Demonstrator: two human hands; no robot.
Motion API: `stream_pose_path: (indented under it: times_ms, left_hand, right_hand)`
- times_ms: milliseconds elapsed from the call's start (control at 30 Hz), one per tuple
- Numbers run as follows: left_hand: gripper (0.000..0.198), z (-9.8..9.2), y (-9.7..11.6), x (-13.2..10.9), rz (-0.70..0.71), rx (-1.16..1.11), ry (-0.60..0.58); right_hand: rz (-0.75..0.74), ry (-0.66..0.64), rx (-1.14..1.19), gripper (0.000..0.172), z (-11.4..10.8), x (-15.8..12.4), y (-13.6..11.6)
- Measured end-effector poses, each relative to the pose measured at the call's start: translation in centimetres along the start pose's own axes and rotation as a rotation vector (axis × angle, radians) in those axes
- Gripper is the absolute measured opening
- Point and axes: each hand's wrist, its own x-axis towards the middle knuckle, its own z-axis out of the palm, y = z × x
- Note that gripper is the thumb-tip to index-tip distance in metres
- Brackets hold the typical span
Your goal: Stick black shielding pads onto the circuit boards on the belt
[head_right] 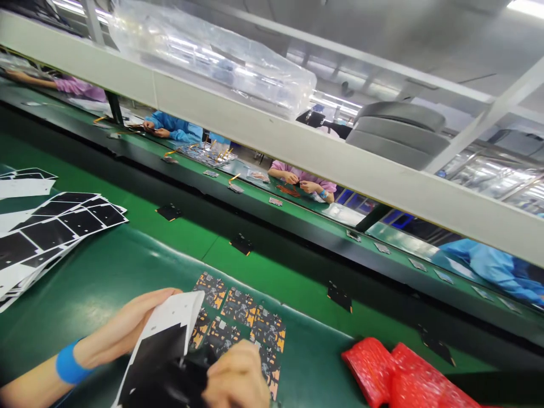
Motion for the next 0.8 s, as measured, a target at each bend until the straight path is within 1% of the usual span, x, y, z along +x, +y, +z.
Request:
stream_pose_path:
  times_ms: [67, 100, 167, 233, 267, 300, 333, 367, 400, 467, 500, 533, 600, 633, 667, 733, 800]
  left_hand:
    - [0.045, -0.7, 0.1, 0.7, 0.049, 0.059, 0.013]
    - [0.043, -1.0, 0.2, 0.9, 0.06, 0.107, -0.018]
    - [0.04, -0.8, 0.4, 1.1, 0.036, 0.227, -0.164]
    - [0.039, 0.2, 0.2, 1.1, 0.025, 0.371, -0.346]
    - [0.041, 0.9, -0.1, 1.0, 0.049, 0.445, -0.418]
    - [0.044, 1.8, -0.5, 0.9, 0.09, 0.509, -0.459]
    - [0.045, 2.6, -0.9, 0.9, 0.141, 0.564, -0.464]
    - [0.043, 3.3, -1.4, 1.0, 0.188, 0.607, -0.436]
    - [0.04, 3.8, -1.9, 1.1, 0.219, 0.634, -0.388]
    - [0.043, 4.2, -2.5, 1.3, 0.239, 0.658, -0.285]
    - [0.045, 4.0, -2.7, 1.4, 0.25, 0.691, -0.264]
    - [0.045, 3.7, -2.6, 1.5, 0.264, 0.746, -0.276]
    - [0.038, 2.7, -2.2, 1.7, 0.297, 0.893, -0.313]
    - [0.034, 2.3, -1.9, 1.7, 0.306, 0.969, -0.32]
    - [0.029, 1.9, -1.7, 1.6, 0.312, 1.026, -0.318]
    - [0.02, 1.6, -1.7, 1.6, 0.303, 1.08, -0.287]
    - [0.019, 1.6, -2.4, 1.6, 0.271, 1.059, -0.275]
  right_hand:
    - [0.277, 0.196, 0.06, 0.01, -0.3, 1.1, 0.5]
    - [0.439, 0.267, 0.101, 0.013, -0.4, 1.6, 0.8]
    - [0.723, 0.337, 0.229, 0.03, -0.2, 2.1, 1.4]
    - [0.894, 0.362, 0.373, 0.041, 0.4, 2.0, 1.9]
    - [0.942, 0.37, 0.422, 0.044, 0.8, 1.7, 2.1]
    - [0.969, 0.367, 0.453, 0.045, 1.2, 1.1, 2.2]
    - [0.978, 0.356, 0.464, 0.044, 1.6, 0.5, 2.2]
    - [0.98, 0.333, 0.46, 0.042, 1.8, -0.3, 2.3]
    - [0.977, 0.302, 0.444, 0.039, 2.0, -1.0, 2.3]
    - [0.967, 0.224, 0.403, 0.033, 1.6, -2.3, 2.4]
    - [0.952, 0.178, 0.382, 0.033, 1.0, -2.6, 2.4]
    - [0.925, 0.14, 0.351, 0.038, 0.1, -2.7, 2.4]
    - [0.841, 0.066, 0.243, 0.048, -2.0, -2.2, 2.2]
    - [0.791, 0.014, 0.163, 0.047, -3.1, -1.8, 2.0]
    - [0.739, -0.045, 0.071, 0.042, -4.0, -1.4, 1.7]
    - [0.646, -0.159, -0.12, 0.022, -5.4, -0.7, 1.1]
    - [0.58, -0.236, -0.252, 0.004, -5.8, -0.5, 0.8]
